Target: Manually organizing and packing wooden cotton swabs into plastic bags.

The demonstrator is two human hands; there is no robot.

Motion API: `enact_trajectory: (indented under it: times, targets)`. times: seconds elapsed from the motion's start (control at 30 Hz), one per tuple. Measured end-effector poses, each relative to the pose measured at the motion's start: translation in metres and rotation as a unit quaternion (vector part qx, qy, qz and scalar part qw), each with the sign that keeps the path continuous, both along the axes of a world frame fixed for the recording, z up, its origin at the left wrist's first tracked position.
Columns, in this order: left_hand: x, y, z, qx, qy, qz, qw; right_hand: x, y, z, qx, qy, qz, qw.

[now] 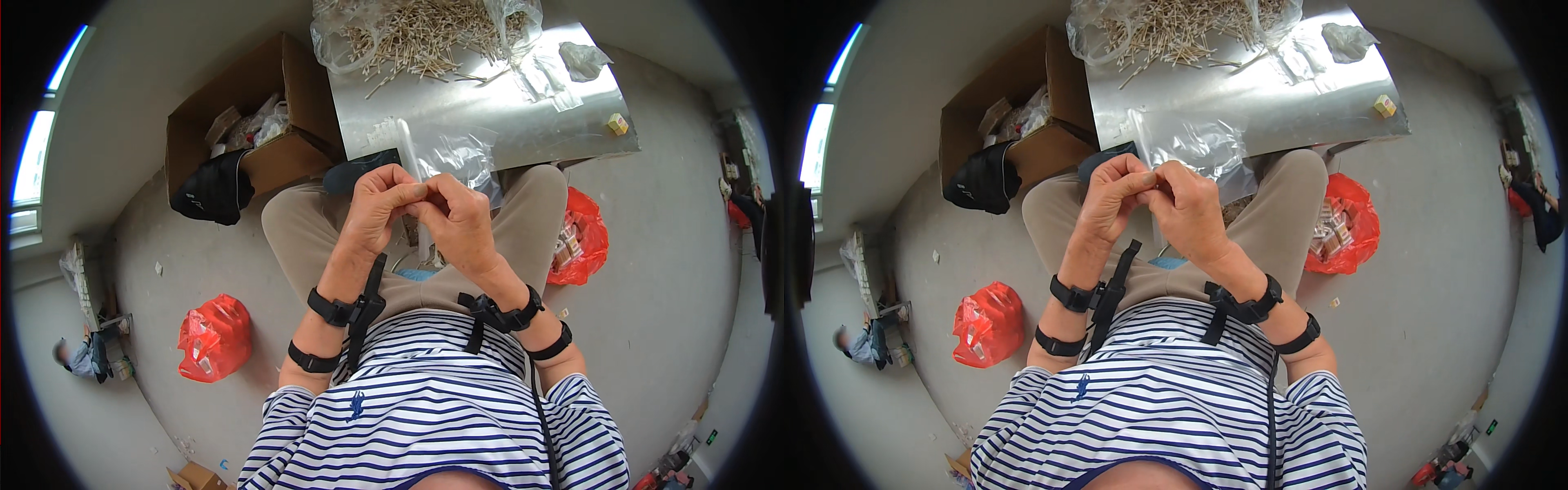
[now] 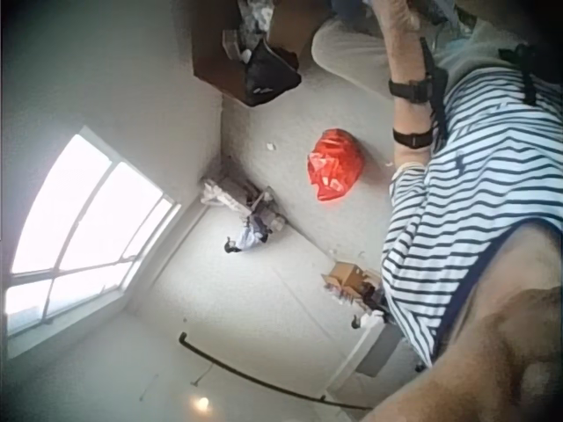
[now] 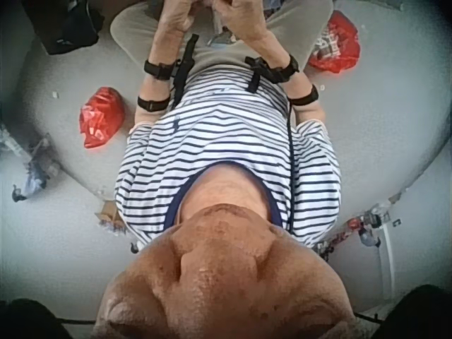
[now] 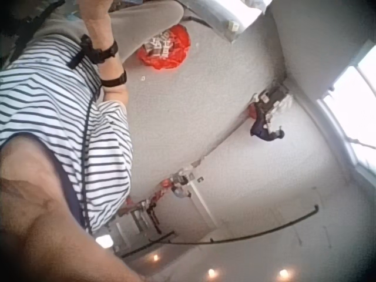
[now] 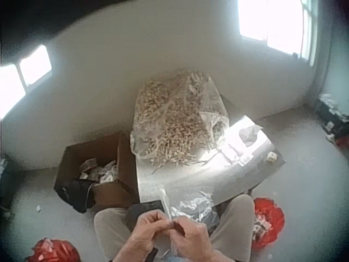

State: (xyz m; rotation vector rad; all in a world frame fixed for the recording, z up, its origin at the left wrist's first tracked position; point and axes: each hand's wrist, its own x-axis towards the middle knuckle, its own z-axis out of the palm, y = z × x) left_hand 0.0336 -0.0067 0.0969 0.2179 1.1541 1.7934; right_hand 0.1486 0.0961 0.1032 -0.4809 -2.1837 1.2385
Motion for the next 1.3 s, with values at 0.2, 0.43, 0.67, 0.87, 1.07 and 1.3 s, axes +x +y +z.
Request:
enact_trajectory:
  times: [0.2,0.43,0.67,0.87,1.07,1.3]
  targets:
    - [0.001,-0.002,0.006,0.021,-0.006,-0.024,0.999,0.007,0.014,0.016,-0.318,-0.033,0.049,0.946]
    - [0.0,-0.007,0.003,0.014,0.016,-0.062,0.998,0.008,0.017,0.011,-0.418,-0.001,0.108,0.902]
    - [0.002,-0.009,0.001,0.016,0.003,-0.063,0.998,0.009,0.015,0.009,-0.452,0.006,0.107,0.886]
    - [0.0,-0.015,0.006,-0.071,0.084,-0.117,0.987,0.021,0.011,0.007,-0.219,-0.058,0.078,0.971]
    - [-0.068,0.019,-0.029,-0.22,0.479,-0.043,0.849,0.038,0.049,-0.006,-0.413,-0.123,0.086,0.899]
    - [-0.152,0.111,-0.096,-0.245,0.709,-0.166,0.639,0.003,0.128,-0.066,-0.324,-0.178,0.18,0.912]
